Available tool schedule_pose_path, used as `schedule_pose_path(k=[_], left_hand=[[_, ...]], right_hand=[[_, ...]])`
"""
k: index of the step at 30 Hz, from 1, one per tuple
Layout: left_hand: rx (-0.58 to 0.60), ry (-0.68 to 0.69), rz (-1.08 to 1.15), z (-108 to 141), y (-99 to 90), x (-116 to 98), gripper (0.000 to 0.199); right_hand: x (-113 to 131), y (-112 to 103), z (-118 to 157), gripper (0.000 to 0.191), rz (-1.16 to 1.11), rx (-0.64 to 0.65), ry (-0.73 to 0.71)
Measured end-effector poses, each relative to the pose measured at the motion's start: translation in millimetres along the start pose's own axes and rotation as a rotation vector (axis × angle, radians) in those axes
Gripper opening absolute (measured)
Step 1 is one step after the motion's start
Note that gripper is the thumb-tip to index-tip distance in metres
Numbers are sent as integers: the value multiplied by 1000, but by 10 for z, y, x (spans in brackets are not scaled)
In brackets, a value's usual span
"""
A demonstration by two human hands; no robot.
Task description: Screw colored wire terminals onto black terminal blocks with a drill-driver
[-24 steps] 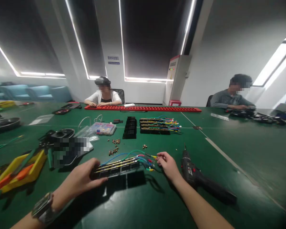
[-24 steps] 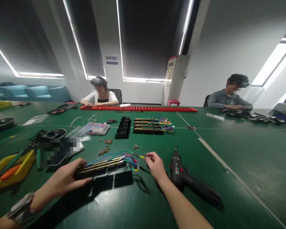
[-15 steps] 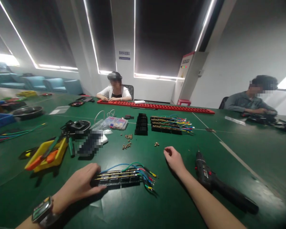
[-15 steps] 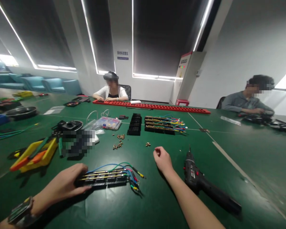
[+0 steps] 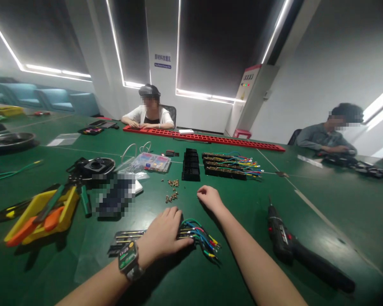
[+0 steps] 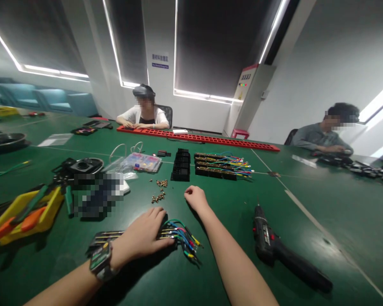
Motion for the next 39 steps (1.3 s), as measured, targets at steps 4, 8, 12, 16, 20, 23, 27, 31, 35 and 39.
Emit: schedule_pose_path(k=[4,8,12,16,20,23,27,31,35,39], left_hand=[[-18,8,45,73,35,54,70],[-9,12,72,118,-51,211,61],[41,32,71,77,-84,353,52],[60,14,59,47,-93,444,53],[53,7,77,41,-153,442,55],[80,-12,173,22,-199,471,52],[139,-183,343,-18,-147,714,32],[133,-292,381,-40,-55,933,27],[79,-267,324,-33,-57,903,25],[50,-371,410,13,-38,855,26]], right_hand=[[50,208,24,34,-196,101,30],[41,44,-46,34,-298,74,42],[66,-240,15,26,-250,91,-12],[193,-268,379,23,-113,410,-101],[326,-159,760,24,54,616,-168],[413,-118,858,22,173,535,-219],[485,-152,899,12,250,479,-245],[552,-306,932,8,217,510,-254],[588,-387,1097,8,118,613,-263],[461,-293,1393,10,67,696,-251]])
Point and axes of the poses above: each hand's wrist, its own z-axis away from the middle knuckle, its own y-axis out of the palm, x = y × z, the point moved 6 cm from there along -z, towards the middle knuckle, and after that the axes turned 8 degrees about -x, right-handed, at the moved point
